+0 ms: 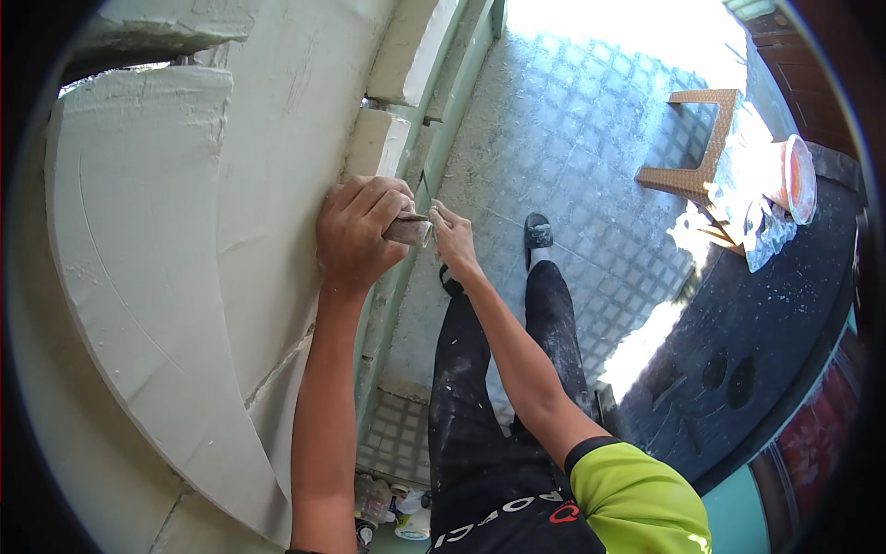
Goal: The person is using a putty knife/spatula to apply and smooth plaster or joint compound onto a wall and decorative molding.
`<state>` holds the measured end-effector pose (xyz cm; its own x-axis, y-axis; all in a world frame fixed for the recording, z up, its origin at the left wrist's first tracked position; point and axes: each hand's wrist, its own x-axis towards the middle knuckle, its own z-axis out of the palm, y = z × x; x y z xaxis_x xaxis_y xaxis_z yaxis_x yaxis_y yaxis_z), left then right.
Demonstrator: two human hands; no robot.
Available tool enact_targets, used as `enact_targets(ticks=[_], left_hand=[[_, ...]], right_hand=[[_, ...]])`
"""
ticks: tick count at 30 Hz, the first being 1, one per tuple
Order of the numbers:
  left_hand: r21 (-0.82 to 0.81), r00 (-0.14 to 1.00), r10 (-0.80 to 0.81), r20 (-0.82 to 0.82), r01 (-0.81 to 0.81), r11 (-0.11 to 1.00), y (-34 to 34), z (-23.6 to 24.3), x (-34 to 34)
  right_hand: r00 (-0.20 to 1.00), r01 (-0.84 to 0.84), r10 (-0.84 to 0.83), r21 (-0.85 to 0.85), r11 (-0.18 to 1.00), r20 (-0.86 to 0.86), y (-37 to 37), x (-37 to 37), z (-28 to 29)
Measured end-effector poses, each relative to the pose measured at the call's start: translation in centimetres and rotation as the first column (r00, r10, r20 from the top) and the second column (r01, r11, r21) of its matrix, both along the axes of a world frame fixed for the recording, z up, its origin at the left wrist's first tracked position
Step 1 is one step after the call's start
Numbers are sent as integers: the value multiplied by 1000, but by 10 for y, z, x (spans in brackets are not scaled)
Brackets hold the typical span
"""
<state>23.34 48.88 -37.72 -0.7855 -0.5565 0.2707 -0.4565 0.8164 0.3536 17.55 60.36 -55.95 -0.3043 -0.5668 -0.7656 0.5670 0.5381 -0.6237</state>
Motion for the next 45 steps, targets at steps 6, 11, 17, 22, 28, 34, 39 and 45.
enact_targets(ticks=[6,11,17,22,28,34,39,45], left_hand=[[31,1000,-17,-24,18,999,5,3,-19],[18,1000,30,3,-30,999,4,6,-9],[7,999,38,-10,-38,999,5,6,4],[-54,994,-59,95,64,996,13,-3,-7],[299,931,-343,127,294,908,151,-92,-7],[852,399,917,1,-480,209,341,-134,38],[918,-349,919,185,-273,-288,426,-99,85],[937,74,946,315,-182,-298,545,-112,100]], right_hand=[[997,-23,19,49,999,70,-11,-55,-60],[871,-485,487,39,873,-62,30,-85,-65],[925,-381,372,219,898,83,181,-142,-36],[977,-179,212,423,888,-33,339,-236,-29],[821,-416,570,650,636,-31,429,-309,36],[807,-477,590,611,632,20,464,-374,69],[365,-673,929,707,217,62,509,-390,83],[34,-737,999,676,24,1,450,-397,97]])
